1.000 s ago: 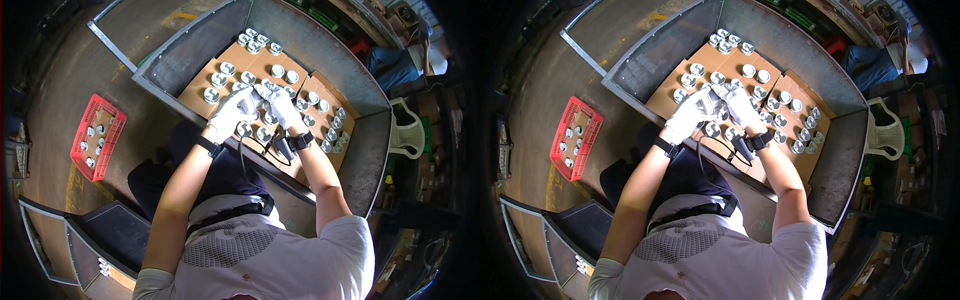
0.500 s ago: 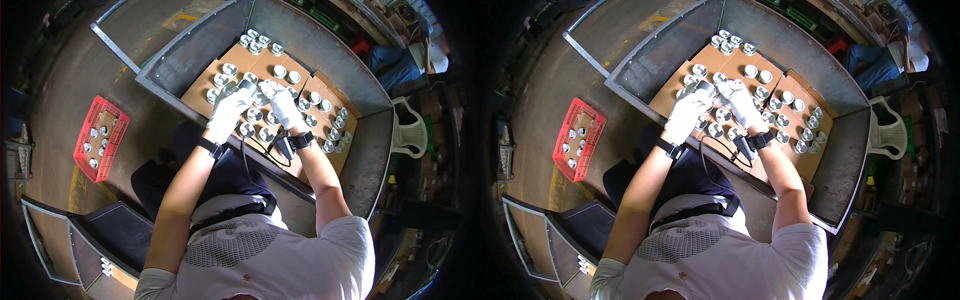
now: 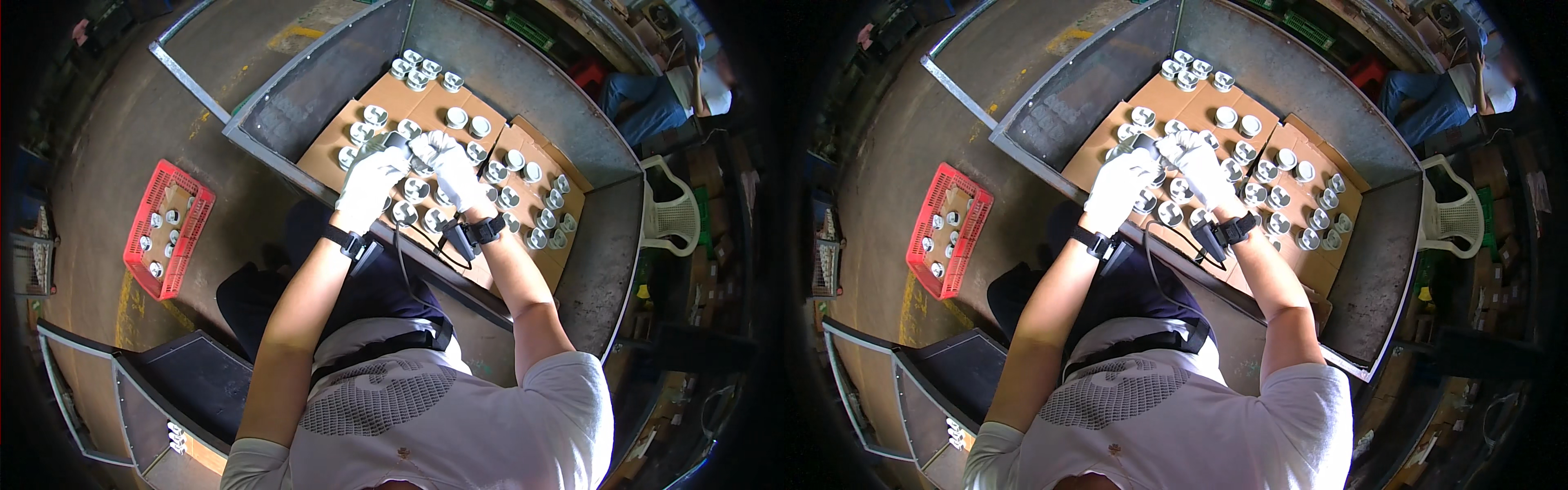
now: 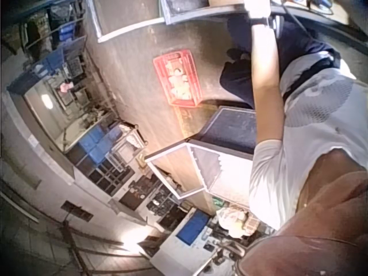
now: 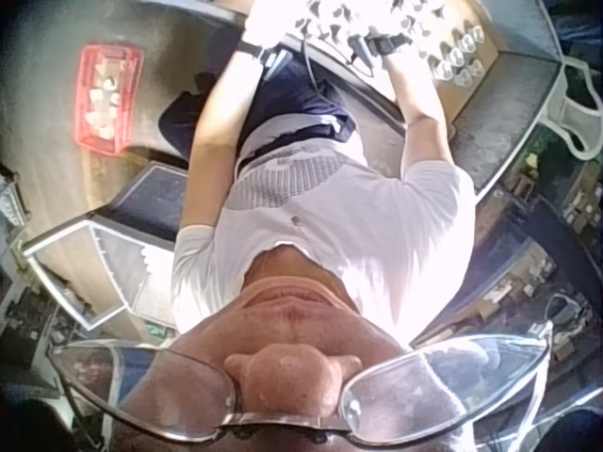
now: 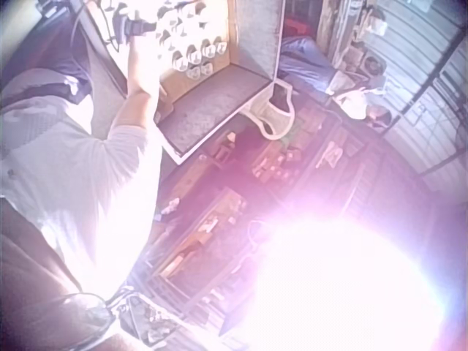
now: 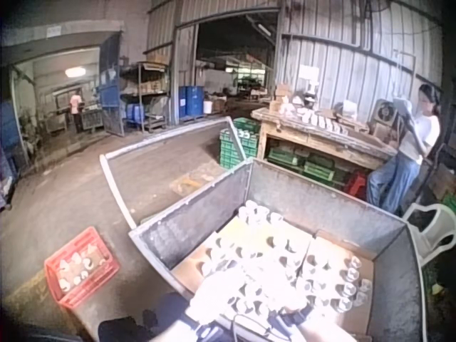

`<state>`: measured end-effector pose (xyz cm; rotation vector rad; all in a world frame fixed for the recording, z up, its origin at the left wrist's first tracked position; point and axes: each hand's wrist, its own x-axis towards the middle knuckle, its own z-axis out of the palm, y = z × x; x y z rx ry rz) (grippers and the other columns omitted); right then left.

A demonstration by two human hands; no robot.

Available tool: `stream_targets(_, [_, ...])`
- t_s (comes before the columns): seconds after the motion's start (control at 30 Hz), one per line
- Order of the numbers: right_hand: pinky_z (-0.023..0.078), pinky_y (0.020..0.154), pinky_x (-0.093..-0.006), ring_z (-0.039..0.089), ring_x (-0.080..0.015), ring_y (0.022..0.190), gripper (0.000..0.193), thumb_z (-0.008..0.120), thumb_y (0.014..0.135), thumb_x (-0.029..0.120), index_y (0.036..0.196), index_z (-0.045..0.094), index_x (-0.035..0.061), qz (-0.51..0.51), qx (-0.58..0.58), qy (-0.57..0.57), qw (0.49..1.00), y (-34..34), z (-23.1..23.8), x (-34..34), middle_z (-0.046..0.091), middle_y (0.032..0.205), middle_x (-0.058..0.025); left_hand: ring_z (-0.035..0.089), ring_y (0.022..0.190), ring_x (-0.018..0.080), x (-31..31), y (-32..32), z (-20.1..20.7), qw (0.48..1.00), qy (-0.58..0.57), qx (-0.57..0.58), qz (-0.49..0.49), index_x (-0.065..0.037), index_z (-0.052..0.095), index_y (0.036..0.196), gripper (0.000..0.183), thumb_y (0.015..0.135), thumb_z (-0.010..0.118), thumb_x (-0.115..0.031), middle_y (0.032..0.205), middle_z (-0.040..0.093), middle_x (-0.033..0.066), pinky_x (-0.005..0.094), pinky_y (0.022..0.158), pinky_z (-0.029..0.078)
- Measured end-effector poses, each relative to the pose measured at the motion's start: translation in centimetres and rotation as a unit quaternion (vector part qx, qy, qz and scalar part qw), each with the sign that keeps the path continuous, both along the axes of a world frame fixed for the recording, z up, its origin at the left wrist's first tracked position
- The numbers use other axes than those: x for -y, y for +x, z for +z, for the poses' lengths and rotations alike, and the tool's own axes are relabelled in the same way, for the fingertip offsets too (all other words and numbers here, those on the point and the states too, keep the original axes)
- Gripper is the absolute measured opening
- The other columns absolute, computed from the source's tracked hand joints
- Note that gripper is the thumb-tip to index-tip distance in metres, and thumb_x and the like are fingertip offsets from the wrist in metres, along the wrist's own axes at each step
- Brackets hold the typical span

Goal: Inspecting and marking metal pistons in a factory setting.

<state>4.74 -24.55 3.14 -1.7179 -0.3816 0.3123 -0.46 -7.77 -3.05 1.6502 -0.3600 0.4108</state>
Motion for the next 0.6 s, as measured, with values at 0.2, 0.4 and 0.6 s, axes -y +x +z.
stream_targets(0.2, [0.047, 0.075, -0.0265, 0.059, -0.0128, 0.078, 0.021, 0.067, 0.093, 0.022, 0.098, 0.066, 0.0014, -0.054, 0.216, -0.175, 0.959, -0.7, 1.1, -0.5, 0.066, 0.085, -0.0033, 0.064, 0.091, 0.0123, -0.1, -0.5, 1.4, 0.974, -0.138, -0.17, -0.058, 0.0, 0.066, 0.103, 0.019, 0.095, 0.049, 0.001, 0.095, 0.066, 0.0058, 0.0258, 0.076, 0.053])
stream_targets(0.4, [0.051, 0.076, -0.0318, 0.064, -0.0218, 0.081, 0.031, 0.063, 0.092, 0.025, 0.11, 0.067, -0.0001, -0.098, -0.023, -0.077, 0.992, 1.7, -1.0, 3.2, 0.068, 0.098, -0.0147, 0.063, 0.095, 0.0131, -0.3, -0.8, 1.2, 0.999, -0.028, -0.028, -0.012, -0.001, 0.065, 0.103, 0.013, 0.093, 0.057, -0.002, 0.099, 0.066, 0.0047, 0.0265, 0.081, 0.051])
stream_targets(0.6, [0.047, 0.055, -0.0301, 0.058, -0.0134, 0.062, 0.02, 0.06, 0.091, 0.021, 0.092, 0.066, 0.0014, -0.019, -0.114, -0.517, 0.848, 5.8, -12.3, 20.0, 0.063, 0.077, -0.0078, 0.063, 0.099, 0.0165, -1.7, -1.8, 2.7, 0.981, 0.178, 0.039, 0.069, -0.001, 0.067, 0.1, 0.017, 0.092, 0.053, 0.0, 0.1, 0.065, 0.0071, 0.0285, 0.084, 0.052])
